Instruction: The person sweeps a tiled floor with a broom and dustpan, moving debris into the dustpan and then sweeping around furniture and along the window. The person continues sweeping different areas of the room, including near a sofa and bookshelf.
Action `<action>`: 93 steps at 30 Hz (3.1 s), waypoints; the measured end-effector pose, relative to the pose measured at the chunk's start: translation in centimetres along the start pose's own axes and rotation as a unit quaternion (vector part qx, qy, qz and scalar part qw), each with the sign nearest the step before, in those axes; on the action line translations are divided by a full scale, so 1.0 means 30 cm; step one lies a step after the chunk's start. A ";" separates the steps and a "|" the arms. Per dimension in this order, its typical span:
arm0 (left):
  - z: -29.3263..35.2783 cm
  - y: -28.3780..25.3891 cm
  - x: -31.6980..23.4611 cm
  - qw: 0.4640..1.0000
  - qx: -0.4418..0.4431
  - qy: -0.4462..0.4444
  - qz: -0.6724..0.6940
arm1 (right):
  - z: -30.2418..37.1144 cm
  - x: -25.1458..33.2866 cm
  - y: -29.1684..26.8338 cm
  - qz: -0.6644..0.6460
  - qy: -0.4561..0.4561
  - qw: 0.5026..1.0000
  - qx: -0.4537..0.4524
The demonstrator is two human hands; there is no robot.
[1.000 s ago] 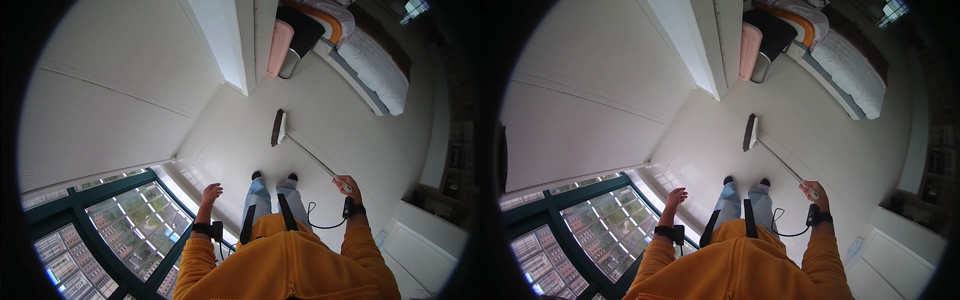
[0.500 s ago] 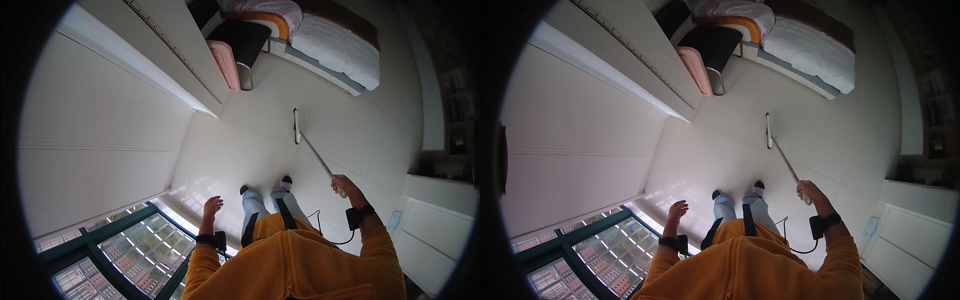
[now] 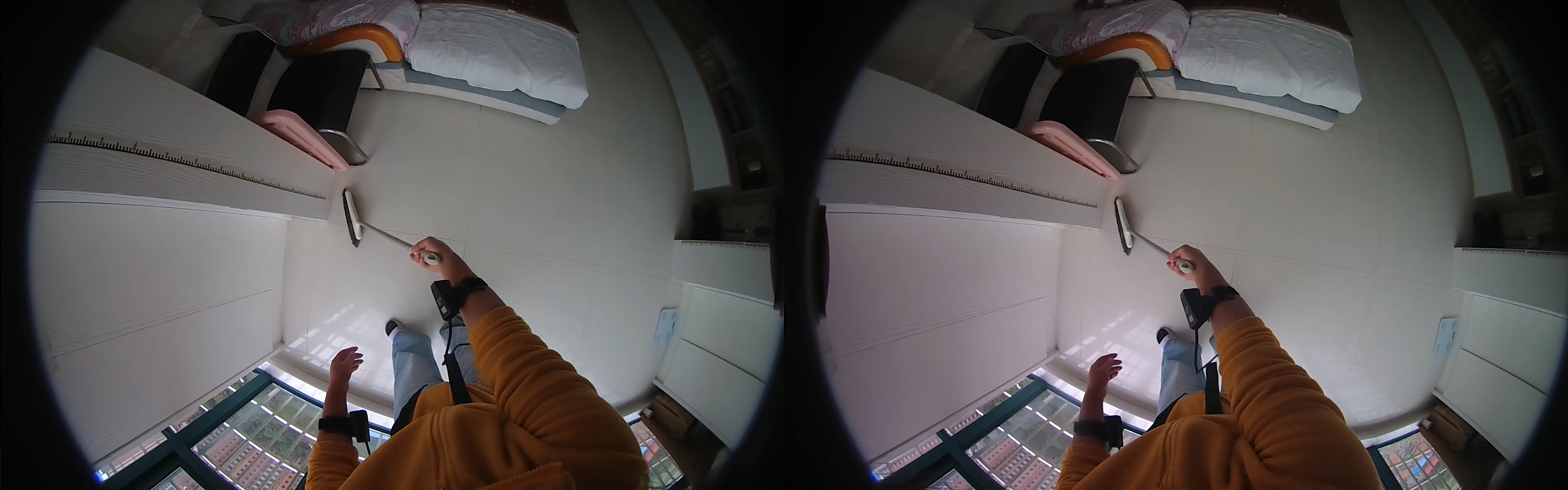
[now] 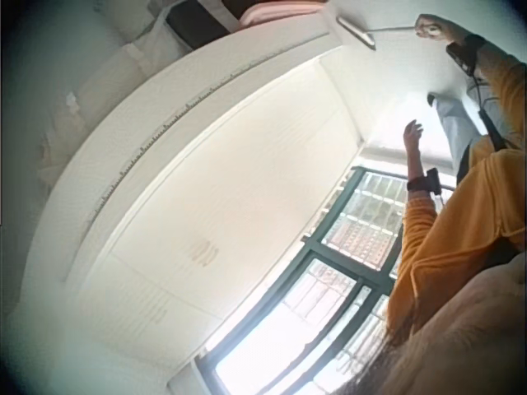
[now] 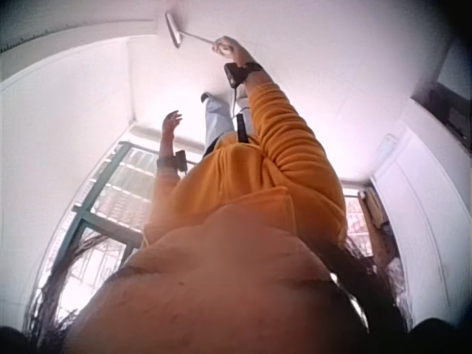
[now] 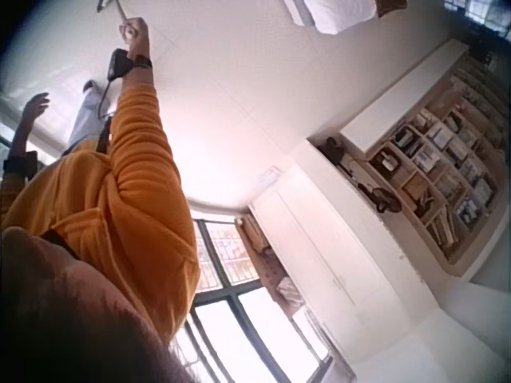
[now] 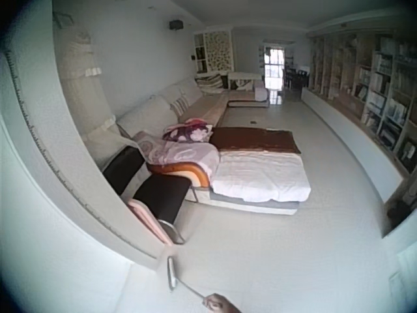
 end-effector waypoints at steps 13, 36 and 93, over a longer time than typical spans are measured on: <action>-0.171 0.281 -0.436 0.985 0.096 0.100 -0.099 | 0.937 0.659 -0.644 -0.192 0.002 0.853 -0.485; -0.603 -0.227 -0.977 0.996 0.027 0.040 -0.072 | -0.879 0.316 -0.066 -0.124 0.288 0.933 -0.179; -0.696 0.752 -1.876 0.925 0.194 0.139 -0.296 | 0.684 1.187 -1.101 -0.206 0.031 0.774 -0.598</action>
Point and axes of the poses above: each hand's wrist, its own z-axis away from the middle knuckle, its own y-axis out of the palm, x = y × z, the point moved 7 cm from there along -z, towards the middle knuckle, and after that the axes turned 14 degrees about -z, right-handed, at the moved point
